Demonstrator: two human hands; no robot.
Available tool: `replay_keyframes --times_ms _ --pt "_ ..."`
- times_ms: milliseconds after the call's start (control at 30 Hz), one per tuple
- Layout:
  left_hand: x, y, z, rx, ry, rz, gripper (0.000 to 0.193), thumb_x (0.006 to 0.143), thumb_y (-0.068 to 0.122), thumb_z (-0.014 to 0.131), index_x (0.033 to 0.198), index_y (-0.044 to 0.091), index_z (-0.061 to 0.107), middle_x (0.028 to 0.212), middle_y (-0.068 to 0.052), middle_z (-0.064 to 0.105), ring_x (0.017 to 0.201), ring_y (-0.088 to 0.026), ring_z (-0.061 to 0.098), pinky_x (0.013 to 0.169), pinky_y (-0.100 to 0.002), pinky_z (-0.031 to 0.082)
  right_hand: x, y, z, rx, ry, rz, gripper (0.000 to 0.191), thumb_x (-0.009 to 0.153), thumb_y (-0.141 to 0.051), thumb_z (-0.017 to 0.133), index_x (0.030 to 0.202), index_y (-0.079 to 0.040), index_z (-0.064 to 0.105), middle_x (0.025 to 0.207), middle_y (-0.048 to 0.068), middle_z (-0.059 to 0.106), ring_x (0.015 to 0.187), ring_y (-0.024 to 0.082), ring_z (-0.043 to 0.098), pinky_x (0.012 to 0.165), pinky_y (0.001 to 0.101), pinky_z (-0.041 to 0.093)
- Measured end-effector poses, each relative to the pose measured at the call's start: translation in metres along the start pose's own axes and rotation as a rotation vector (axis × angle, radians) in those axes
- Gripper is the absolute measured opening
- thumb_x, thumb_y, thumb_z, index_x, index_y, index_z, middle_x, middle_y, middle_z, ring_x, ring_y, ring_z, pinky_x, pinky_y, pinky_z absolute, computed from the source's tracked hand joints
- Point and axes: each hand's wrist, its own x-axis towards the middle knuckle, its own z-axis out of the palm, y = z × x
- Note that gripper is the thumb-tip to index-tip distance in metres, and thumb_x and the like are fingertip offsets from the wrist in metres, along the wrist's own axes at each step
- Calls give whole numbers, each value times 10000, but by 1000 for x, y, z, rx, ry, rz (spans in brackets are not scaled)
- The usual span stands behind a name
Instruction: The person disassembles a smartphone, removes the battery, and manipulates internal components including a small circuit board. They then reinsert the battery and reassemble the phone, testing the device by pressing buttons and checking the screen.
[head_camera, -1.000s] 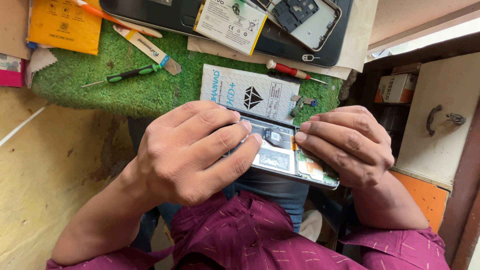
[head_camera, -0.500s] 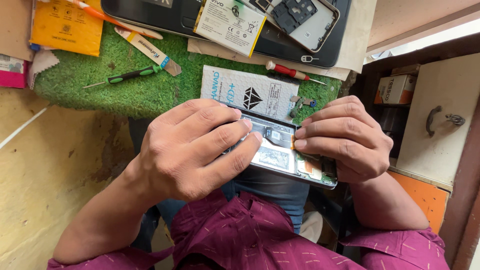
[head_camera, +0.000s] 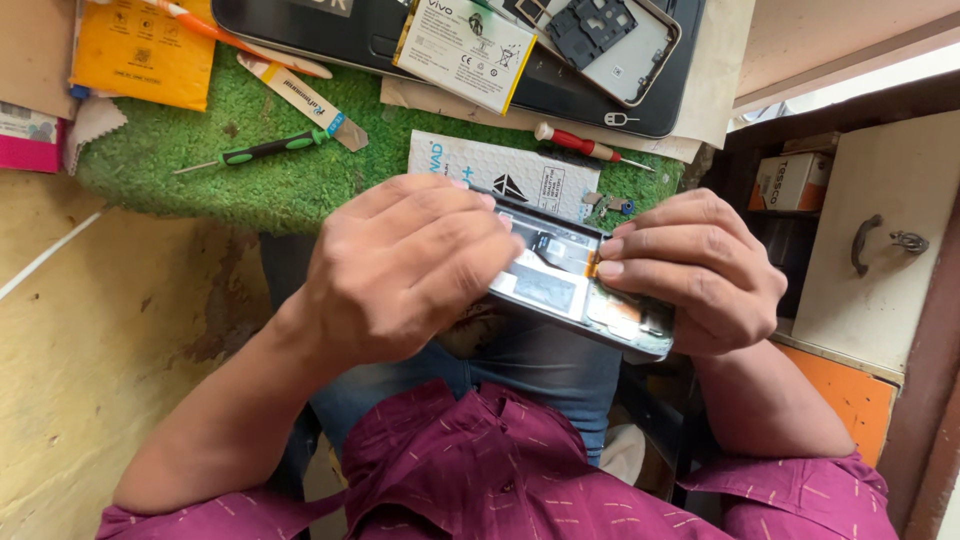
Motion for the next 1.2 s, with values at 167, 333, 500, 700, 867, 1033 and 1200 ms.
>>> replay_keyframes --times_ms 167,333,500,700,867,1033,1200 --pt "-12 3 13 105 -41 -28 352 906 150 694 1221 1 747 1099 -108 664 1071 -299 670 1015 -464 548 -3 -4 -1 -123 -56 -67 194 868 -99 757 1031 6 753 1019 149 732 938 285 716 795 391 603" --pt "-18 3 21 86 -28 -35 365 897 148 700 1242 40 754 1107 -80 629 1114 -292 608 965 -464 535 -4 -6 1 -142 -66 -77 180 891 -103 792 1044 -15 755 1025 135 731 937 272 713 794 368 603" --pt "-17 2 21 87 -19 -22 362 929 146 676 1265 25 731 1136 -79 651 1123 -277 636 978 -459 542 0 -8 4 -171 -35 -70 212 841 -57 820 1042 -15 765 988 126 737 896 257 718 780 358 596" --pt "-19 -3 28 4 120 16 207 942 84 677 1138 17 691 1095 -100 698 1044 -268 689 921 -412 561 11 -13 5 -142 -23 -28 264 819 -60 854 1050 7 745 948 138 726 853 266 719 760 371 593" --pt "-35 -23 33 -484 348 -357 136 1029 17 654 1158 29 615 1149 -72 693 1030 -210 707 916 -323 579 19 14 20 -97 52 73 563 848 -311 888 1223 -2 603 1118 137 669 992 285 662 847 393 561" --pt "-53 -42 41 -1170 683 -626 372 1179 168 669 1392 -19 428 1159 -77 592 1008 -154 587 929 -309 483 22 45 42 -420 -200 215 563 1041 -381 844 1415 -34 606 1502 147 593 1428 351 498 1199 498 368" --pt "-61 -50 48 -1747 653 -645 762 1116 482 572 1657 41 266 1129 -69 585 858 -144 570 796 -284 480 22 55 63 -552 -309 256 543 1052 -365 795 1493 -106 613 1592 191 489 1510 363 372 1229 532 188"
